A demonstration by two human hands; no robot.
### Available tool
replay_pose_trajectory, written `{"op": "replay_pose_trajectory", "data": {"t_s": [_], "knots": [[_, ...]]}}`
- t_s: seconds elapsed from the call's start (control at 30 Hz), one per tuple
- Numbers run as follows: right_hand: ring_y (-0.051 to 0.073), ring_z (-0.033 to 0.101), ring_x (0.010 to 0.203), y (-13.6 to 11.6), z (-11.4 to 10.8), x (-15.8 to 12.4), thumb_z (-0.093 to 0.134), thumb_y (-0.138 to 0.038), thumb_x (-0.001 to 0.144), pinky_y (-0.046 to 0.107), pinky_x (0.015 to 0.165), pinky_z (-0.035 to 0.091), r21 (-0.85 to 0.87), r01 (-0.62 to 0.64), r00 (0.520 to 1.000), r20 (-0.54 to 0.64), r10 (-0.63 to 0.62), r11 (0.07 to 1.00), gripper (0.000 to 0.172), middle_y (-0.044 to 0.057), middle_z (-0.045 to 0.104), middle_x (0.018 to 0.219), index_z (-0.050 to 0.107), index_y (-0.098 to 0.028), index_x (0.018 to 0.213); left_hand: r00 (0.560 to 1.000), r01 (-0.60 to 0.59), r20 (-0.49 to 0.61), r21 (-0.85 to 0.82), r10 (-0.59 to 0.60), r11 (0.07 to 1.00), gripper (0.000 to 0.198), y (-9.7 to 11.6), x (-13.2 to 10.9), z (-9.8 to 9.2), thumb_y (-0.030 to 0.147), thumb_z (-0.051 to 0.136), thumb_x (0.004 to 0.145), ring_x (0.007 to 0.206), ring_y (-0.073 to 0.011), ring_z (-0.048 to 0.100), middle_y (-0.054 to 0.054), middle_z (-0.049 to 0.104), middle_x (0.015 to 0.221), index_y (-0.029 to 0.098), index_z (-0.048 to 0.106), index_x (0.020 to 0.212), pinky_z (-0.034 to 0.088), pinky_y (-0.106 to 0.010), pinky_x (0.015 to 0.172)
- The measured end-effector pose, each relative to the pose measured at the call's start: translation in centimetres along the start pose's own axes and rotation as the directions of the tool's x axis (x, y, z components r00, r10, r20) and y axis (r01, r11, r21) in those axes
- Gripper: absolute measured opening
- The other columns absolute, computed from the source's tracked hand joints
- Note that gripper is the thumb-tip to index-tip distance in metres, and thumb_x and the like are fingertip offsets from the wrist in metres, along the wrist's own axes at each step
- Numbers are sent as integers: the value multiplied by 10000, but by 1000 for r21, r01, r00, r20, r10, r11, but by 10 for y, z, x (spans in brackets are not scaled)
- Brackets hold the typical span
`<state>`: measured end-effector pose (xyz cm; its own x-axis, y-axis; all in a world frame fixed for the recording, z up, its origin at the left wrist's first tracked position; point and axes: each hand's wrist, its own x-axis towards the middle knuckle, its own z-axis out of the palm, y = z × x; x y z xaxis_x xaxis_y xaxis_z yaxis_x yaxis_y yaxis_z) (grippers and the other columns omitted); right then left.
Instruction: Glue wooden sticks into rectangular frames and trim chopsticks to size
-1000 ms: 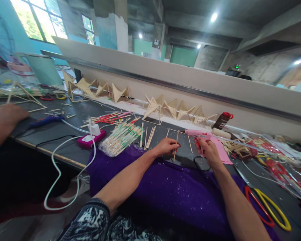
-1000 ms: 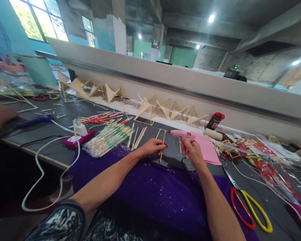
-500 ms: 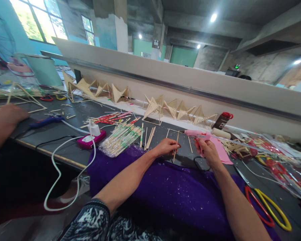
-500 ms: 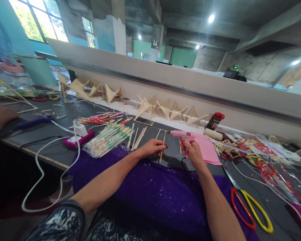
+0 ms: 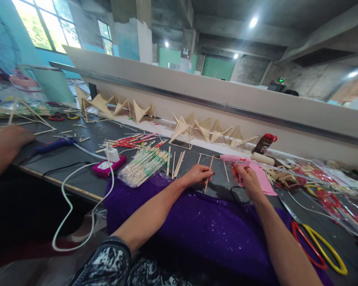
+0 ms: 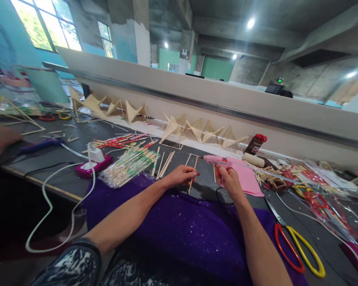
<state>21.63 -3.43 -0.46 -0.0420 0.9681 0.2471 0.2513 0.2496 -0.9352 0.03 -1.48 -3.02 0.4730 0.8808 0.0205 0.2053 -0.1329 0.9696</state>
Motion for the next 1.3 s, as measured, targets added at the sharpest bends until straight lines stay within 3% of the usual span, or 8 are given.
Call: {"op": "replay_pose_trajectory", "data": {"t_s": [0.9, 1.0, 1.1, 1.3], "knots": [[74, 351, 373, 5, -3, 2, 459, -524, 803, 205, 364, 239, 15, 19, 1000, -5, -19, 1000, 416, -18, 487, 447, 600, -141, 719, 990, -84, 100, -129, 97, 988, 401, -1, 0, -2, 414, 505, 790, 563, -74, 547, -60, 643, 821, 121, 608, 1043, 336, -154, 414], [79, 377, 389, 4, -3, 2, 462, -509, 810, 208, 375, 249, 80, 51, 999, 6, -52, 995, 396, -16, 492, 458, 601, -147, 730, 996, -81, 28, -206, 89, 975, 390, 0, 1, -2, 406, 557, 763, 589, -80, 559, -68, 643, 846, 118, 632, 1015, 351, -156, 409], [85, 408, 412, 2, -2, 0, 466, -490, 818, 211, 386, 260, 136, 80, 996, 13, -83, 987, 372, -12, 502, 480, 604, -152, 750, 989, -127, -119, -344, 91, 930, 359, 0, 4, -9, 375, 614, 733, 618, -79, 571, -67, 637, 868, 123, 653, 985, 386, -153, 419], [81, 388, 400, 2, 0, -2, 451, -492, 827, 213, 387, 244, 118, 43, 997, 66, -51, 992, 384, -13, 503, 470, 608, -152, 744, 929, -260, -370, -606, 23, 752, 254, 5, 7, -33, 282, 629, 747, 628, -82, 607, -45, 642, 814, 134, 649, 953, 442, -142, 433]]}}
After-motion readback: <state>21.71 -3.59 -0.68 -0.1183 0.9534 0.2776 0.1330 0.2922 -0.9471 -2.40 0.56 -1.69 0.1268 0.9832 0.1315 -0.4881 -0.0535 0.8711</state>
